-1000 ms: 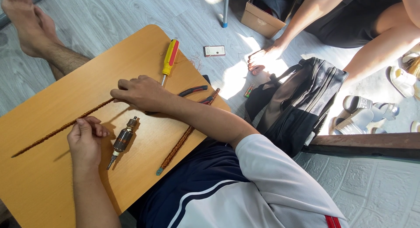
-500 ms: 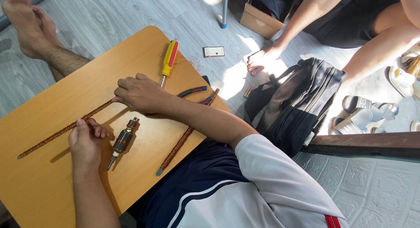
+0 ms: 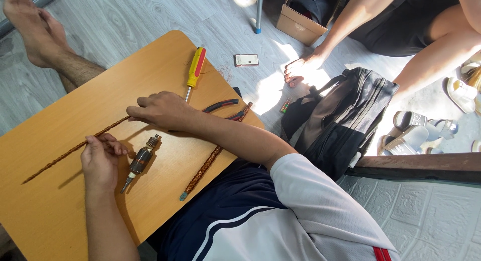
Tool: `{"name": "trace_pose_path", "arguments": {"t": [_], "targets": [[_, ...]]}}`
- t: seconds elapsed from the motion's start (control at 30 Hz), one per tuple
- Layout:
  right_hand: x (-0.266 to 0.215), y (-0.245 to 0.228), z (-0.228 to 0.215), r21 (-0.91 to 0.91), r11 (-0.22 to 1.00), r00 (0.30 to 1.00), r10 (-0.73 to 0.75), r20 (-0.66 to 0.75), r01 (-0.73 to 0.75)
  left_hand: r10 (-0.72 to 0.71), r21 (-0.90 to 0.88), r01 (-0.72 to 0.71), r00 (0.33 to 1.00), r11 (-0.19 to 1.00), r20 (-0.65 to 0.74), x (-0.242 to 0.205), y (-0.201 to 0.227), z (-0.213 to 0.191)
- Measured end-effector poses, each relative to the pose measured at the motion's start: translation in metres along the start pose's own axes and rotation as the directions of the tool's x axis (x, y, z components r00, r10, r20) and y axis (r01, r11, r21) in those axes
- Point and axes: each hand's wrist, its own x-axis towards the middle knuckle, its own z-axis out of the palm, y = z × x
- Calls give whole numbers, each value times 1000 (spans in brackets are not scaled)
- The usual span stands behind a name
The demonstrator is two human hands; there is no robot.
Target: Winding copper wire around a thin rod to create an electronic component coil.
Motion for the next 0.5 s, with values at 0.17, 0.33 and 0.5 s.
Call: {"name": "trace_pose_path", "arguments": {"t": [0.17,0.33,0.5], "targets": [[4,-2,-4,88,996,998,21,-67,-15,44,-68,-42,999,997,26,3,-9,-6],[2,18,20,35,994,984,-95,-150,101,214,-128,-216,976,968,-28,17,-39,-6],[5,17,11,-68,985,939,-169,-298,156,139,-169,-155,985,973,-99,6,-22,8]]}}
